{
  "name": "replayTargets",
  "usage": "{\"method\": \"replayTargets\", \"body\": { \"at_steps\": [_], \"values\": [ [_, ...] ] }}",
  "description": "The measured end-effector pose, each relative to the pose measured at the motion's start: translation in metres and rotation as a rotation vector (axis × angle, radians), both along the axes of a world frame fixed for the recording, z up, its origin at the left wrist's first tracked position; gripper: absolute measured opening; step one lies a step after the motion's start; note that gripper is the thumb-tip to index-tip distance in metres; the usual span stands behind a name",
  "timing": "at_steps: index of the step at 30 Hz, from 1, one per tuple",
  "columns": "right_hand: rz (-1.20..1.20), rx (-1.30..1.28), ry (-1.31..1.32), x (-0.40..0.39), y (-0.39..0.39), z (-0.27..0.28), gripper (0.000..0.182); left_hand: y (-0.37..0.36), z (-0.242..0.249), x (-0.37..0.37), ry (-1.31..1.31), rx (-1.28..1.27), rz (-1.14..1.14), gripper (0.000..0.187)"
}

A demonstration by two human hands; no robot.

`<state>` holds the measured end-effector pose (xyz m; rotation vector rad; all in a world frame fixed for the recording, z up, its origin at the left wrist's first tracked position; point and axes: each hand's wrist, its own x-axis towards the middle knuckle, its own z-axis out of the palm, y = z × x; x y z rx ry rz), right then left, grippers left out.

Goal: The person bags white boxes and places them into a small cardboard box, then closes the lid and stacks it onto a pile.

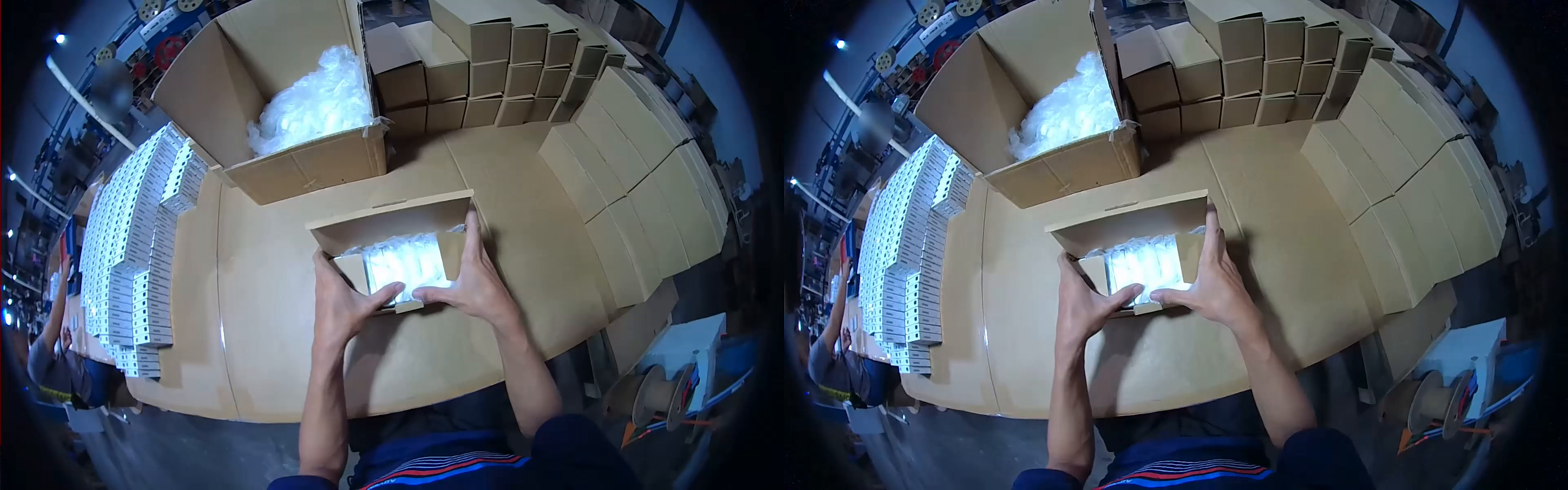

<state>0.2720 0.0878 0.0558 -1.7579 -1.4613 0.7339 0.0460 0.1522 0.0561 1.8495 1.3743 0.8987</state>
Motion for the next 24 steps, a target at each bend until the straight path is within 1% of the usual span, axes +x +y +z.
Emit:
{"method": "replayTargets", "body": {
  "at_steps": [1,2,5,6,7,9,10,12,14,15,16,19,20,23,24],
  "values": [
    [-0.019,-0.017,-0.004,-0.004,0.001,0.003,0.161,0.0,-0.002,0.001,0.016,0.042,0.013,0.112],
    [-0.038,-0.034,-0.009,-0.007,0.001,0.005,0.162,0.0,-0.007,0.001,-0.028,0.046,0.01,0.118],
    [-0.106,0.036,0.051,-0.013,0.001,0.007,0.166,-0.006,-0.018,0.0,-0.178,0.079,0.044,0.116],
    [-0.163,0.097,0.038,-0.015,0.002,0.0,0.167,-0.004,-0.027,-0.002,-0.273,0.161,0.009,0.11],
    [-0.194,0.129,0.064,-0.016,0.0,-0.007,0.166,-0.006,-0.031,-0.003,-0.419,0.109,-0.018,0.103],
    [-0.241,0.203,0.116,-0.015,-0.003,-0.02,0.164,-0.003,-0.046,-0.011,-0.496,0.252,-0.078,0.09],
    [-0.241,0.248,0.267,-0.017,-0.005,-0.025,0.159,-0.005,-0.05,-0.015,-0.529,0.263,-0.109,0.082],
    [-0.394,0.249,0.168,-0.029,-0.02,-0.026,0.135,-0.013,-0.054,-0.021,-0.596,0.285,-0.171,0.066],
    [-0.471,0.321,0.175,-0.04,-0.035,-0.052,0.108,-0.021,-0.053,-0.022,-0.493,0.274,-0.127,0.055],
    [-0.48,0.44,0.146,-0.049,-0.04,-0.062,0.094,-0.024,-0.052,-0.022,-0.441,0.271,-0.103,0.049],
    [-0.454,0.527,0.475,-0.061,-0.047,-0.07,0.072,-0.025,-0.054,-0.022,-0.482,0.221,-0.099,0.045],
    [-0.337,0.629,0.296,-0.073,-0.068,-0.081,0.059,-0.025,-0.055,-0.025,-0.408,0.254,-0.095,0.043],
    [-0.378,0.429,-0.039,-0.08,-0.079,-0.053,0.042,-0.027,-0.054,-0.024,-0.444,0.23,-0.078,0.044],
    [-0.392,0.414,0.026,-0.093,-0.074,-0.043,0.034,-0.03,-0.049,-0.017,-0.514,0.192,-0.046,0.044],
    [-0.42,0.414,0.047,-0.094,-0.072,-0.046,0.038,-0.03,-0.049,-0.016,-0.511,0.203,-0.036,0.044]
  ]
}}
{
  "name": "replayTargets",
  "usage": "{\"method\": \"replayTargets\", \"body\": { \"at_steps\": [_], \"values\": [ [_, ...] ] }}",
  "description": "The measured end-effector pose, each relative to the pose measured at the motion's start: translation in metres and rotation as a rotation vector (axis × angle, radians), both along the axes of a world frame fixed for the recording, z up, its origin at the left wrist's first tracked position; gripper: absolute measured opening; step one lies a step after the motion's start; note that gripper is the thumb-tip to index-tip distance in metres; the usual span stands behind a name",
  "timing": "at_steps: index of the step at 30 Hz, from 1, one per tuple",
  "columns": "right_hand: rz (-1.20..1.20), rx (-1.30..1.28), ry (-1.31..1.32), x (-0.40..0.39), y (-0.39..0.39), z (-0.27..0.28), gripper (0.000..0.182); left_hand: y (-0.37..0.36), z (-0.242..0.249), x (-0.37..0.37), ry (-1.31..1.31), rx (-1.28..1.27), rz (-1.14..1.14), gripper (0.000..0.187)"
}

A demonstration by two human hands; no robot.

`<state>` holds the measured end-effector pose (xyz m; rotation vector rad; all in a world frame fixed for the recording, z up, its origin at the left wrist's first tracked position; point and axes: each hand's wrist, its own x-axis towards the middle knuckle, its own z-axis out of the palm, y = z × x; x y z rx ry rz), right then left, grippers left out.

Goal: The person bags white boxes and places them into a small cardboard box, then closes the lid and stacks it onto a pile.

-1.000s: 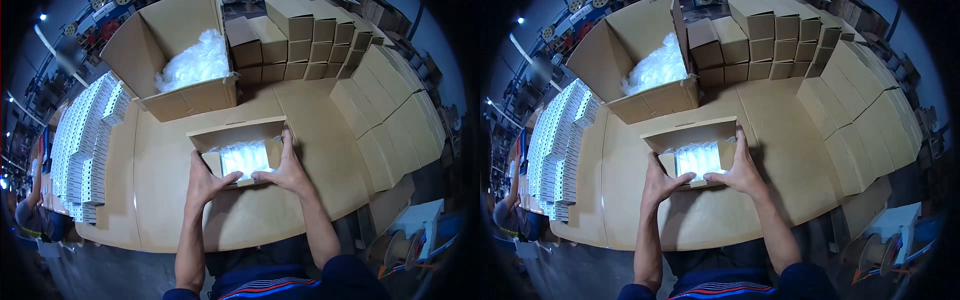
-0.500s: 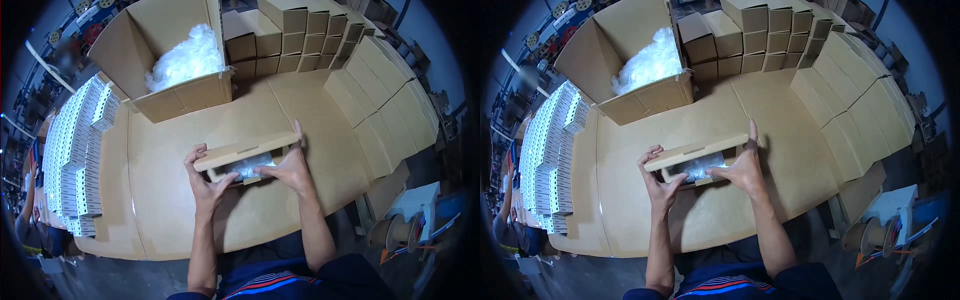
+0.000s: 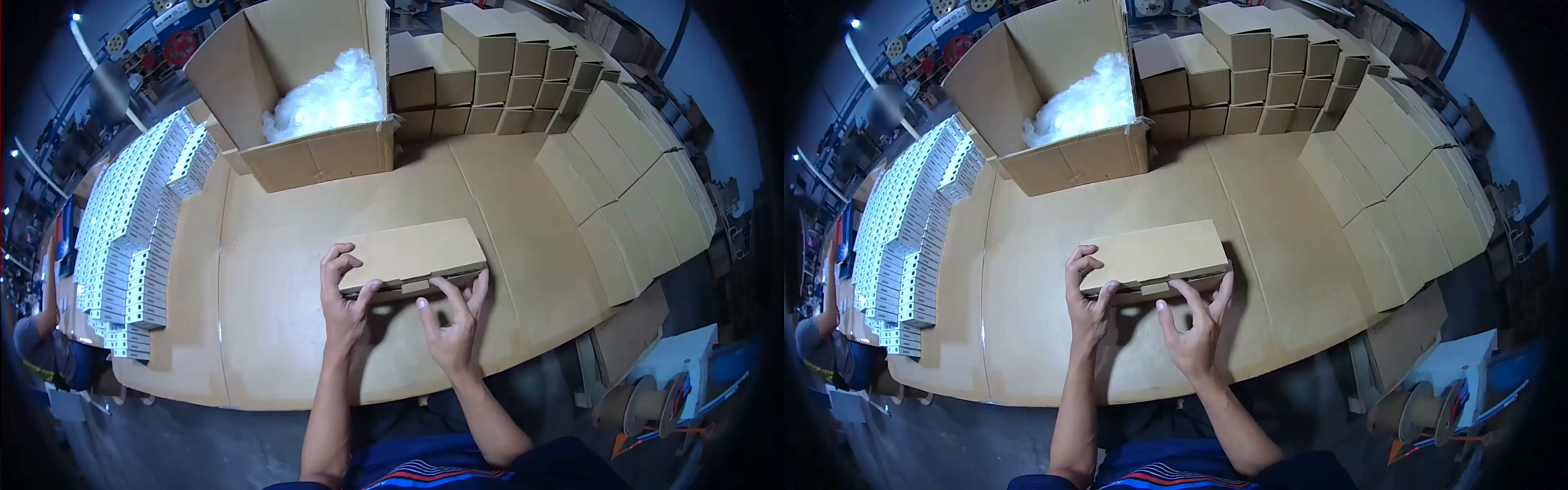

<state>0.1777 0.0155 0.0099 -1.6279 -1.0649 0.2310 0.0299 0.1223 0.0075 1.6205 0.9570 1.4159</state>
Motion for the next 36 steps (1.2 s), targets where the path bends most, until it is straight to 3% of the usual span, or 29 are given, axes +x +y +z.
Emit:
{"method": "replayTargets", "body": {
  "at_steps": [7,8,11,15,23,30,36],
  "values": [
    [0.067,0.061,0.029,0.009,-0.001,-0.008,0.02,-0.009,-0.002,-0.005,0.12,0.043,0.055,0.032],
    [0.067,0.057,0.034,0.01,-0.001,-0.009,0.019,-0.011,0.001,-0.006,0.198,0.104,0.072,0.031],
    [0.046,0.094,-0.024,0.013,0.0,-0.01,0.019,-0.027,0.017,-0.008,0.769,0.413,0.194,0.031],
    [0.011,0.058,-0.001,0.023,0.004,0.001,0.024,-0.056,0.039,0.007,0.86,0.358,0.064,0.042],
    [0.116,0.036,-0.085,0.086,0.011,0.042,0.021,-0.047,0.022,0.014,0.687,0.386,0.121,0.041],
    [0.287,0.109,-0.453,0.113,0.02,0.045,0.015,-0.045,0.019,0.016,0.664,0.355,0.131,0.038],
    [0.389,0.129,-0.574,0.125,0.02,0.052,0.014,-0.046,0.019,0.017,0.663,0.332,0.12,0.039]
  ]
}}
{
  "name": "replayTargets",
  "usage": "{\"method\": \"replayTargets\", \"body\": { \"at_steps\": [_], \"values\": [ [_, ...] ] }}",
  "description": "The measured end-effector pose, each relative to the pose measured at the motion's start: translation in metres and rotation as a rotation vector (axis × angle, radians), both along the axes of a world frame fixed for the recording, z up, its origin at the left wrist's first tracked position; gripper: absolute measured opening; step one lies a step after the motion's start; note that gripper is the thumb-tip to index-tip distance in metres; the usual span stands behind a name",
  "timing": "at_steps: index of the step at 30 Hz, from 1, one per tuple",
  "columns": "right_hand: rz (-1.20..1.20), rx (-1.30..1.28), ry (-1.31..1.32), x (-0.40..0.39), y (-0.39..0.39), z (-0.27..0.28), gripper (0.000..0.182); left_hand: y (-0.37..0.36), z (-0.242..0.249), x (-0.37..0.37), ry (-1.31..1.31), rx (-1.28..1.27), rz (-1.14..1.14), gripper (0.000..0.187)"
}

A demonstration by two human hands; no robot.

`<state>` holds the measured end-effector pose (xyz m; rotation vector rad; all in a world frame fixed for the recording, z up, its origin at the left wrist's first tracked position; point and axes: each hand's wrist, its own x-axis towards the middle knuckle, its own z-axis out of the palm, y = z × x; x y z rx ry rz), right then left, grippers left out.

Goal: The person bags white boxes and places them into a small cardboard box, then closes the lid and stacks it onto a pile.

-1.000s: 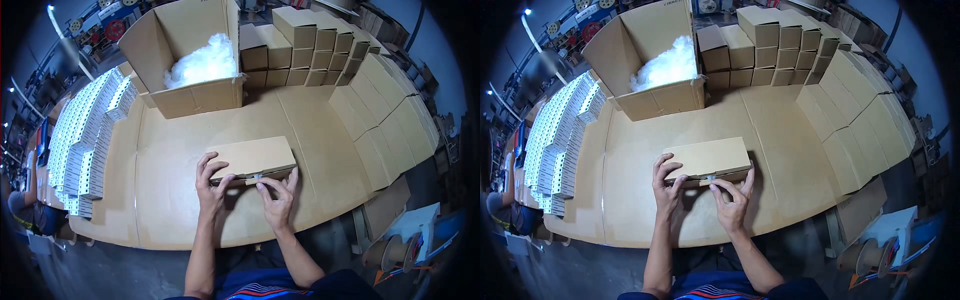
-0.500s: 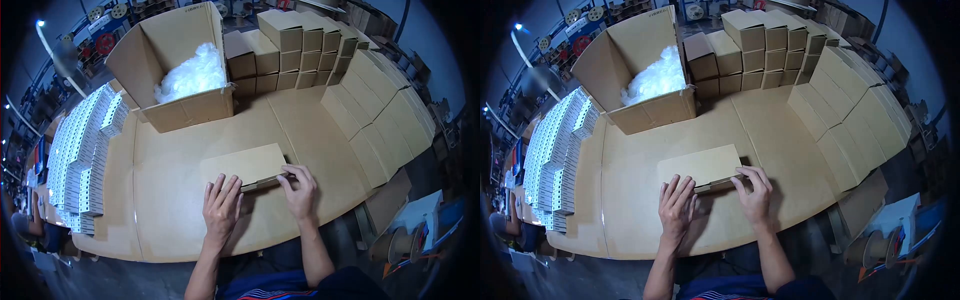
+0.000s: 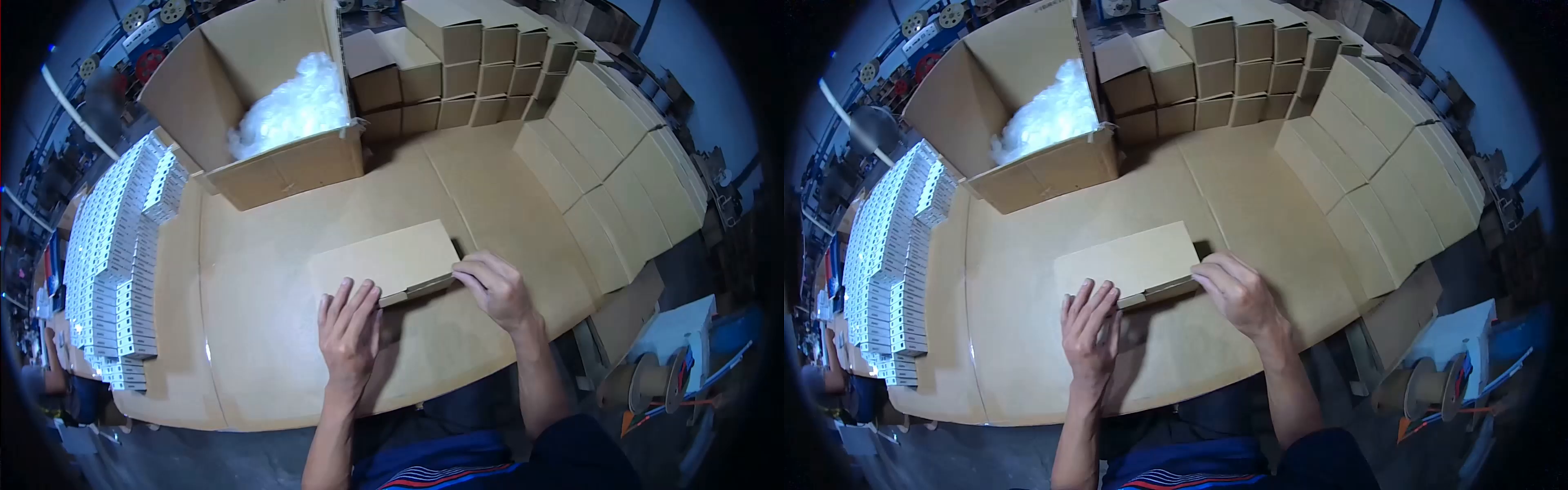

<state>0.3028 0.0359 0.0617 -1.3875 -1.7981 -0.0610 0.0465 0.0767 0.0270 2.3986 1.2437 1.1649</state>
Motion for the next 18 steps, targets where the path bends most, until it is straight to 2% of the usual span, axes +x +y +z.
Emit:
{"method": "replayTargets", "body": {
  "at_steps": [3,7,10,13,14,17,18],
  "values": [
    [0.017,0.012,0.007,0.001,0.002,-0.002,0.013,-0.001,0.002,0.001,0.0,-0.03,0.001,0.039],
    [0.015,-0.216,-0.012,0.005,0.0,-0.002,0.014,0.0,-0.001,0.001,0.002,-0.023,0.004,0.038],
    [-0.004,-0.122,-0.108,-0.009,0.003,0.007,0.033,0.0,-0.001,0.003,-0.014,-0.03,0.019,0.038],
    [0.022,-0.232,-0.264,-0.037,0.01,-0.017,0.062,0.002,-0.002,0.002,-0.01,-0.002,0.025,0.038],
    [-0.017,-0.286,-0.253,-0.046,0.009,-0.026,0.079,0.002,-0.002,0.002,-0.011,0.0,0.025,0.038],
    [-0.124,-0.251,-0.319,-0.063,0.011,-0.027,0.078,0.005,-0.004,0.001,-0.016,0.021,0.027,0.035],
    [-0.145,-0.25,-0.281,-0.067,0.012,-0.025,0.07,0.007,-0.006,0.001,-0.016,0.032,0.027,0.034]
  ]
}}
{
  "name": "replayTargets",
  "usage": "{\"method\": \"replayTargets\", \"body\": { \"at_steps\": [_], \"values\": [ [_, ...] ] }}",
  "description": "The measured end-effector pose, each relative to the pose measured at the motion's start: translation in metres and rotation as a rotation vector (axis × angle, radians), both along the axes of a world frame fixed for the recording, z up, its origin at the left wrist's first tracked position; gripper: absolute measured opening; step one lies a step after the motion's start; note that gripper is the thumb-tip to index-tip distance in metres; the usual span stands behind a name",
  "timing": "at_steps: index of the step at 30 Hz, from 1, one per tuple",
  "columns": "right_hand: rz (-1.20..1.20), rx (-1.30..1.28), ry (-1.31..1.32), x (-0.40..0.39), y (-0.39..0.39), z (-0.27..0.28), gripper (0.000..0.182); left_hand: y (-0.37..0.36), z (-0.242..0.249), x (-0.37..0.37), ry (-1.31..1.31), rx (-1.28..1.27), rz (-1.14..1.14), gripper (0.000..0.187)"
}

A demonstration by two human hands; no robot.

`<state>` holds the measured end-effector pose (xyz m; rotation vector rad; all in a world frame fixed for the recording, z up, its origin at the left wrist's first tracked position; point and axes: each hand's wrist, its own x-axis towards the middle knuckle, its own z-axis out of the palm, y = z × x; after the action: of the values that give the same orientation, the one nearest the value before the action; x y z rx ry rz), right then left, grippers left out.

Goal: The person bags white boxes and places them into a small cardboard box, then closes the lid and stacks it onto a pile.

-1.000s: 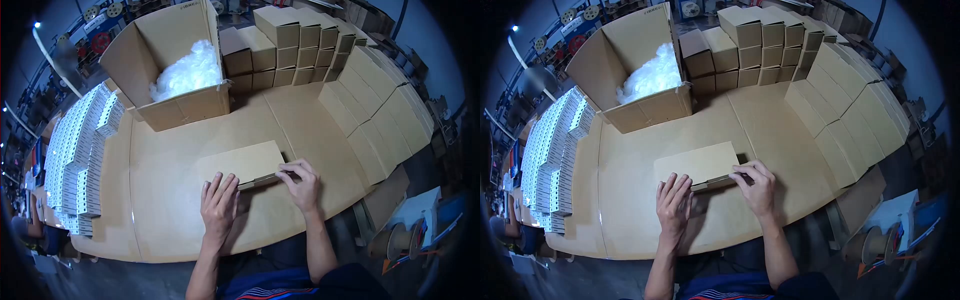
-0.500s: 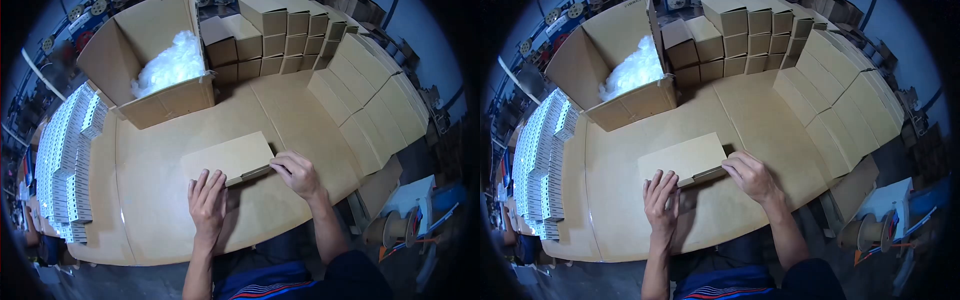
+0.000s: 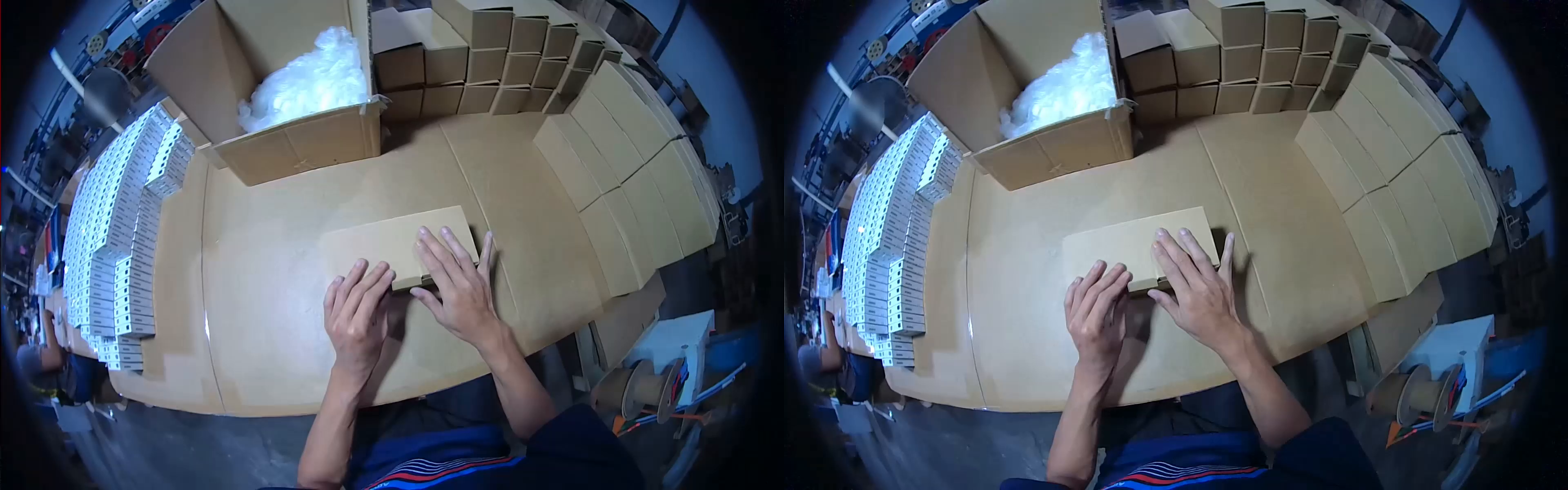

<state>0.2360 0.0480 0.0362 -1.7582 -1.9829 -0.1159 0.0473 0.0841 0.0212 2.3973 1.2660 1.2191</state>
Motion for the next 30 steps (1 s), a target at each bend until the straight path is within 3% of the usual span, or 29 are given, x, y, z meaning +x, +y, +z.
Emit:
{"method": "replayTargets", "body": {
  "at_steps": [3,4,8,13,18,30],
  "values": [
    [0.015,0.108,0.073,0.0,0.006,-0.014,0.058,0.01,0.001,0.0,-0.022,0.033,-0.011,0.032],
    [0.002,0.162,0.199,-0.005,0.006,-0.009,0.04,0.011,-0.001,0.0,-0.027,0.046,-0.014,0.032],
    [0.009,0.336,0.469,-0.011,0.007,-0.023,0.016,0.005,0.003,0.001,-0.081,0.03,-0.022,0.03],
    [0.01,0.339,0.605,-0.013,0.004,-0.029,0.01,-0.004,-0.002,0.003,-0.118,0.043,0.025,0.023],
    [-0.04,0.29,0.623,-0.017,0.001,-0.018,0.007,-0.003,0.005,0.009,-0.123,-0.1,0.111,0.008],
    [-0.146,0.191,0.628,-0.027,0.003,-0.01,0.015,-0.001,0.016,0.013,-0.203,-0.204,0.062,0.005]
  ]
}}
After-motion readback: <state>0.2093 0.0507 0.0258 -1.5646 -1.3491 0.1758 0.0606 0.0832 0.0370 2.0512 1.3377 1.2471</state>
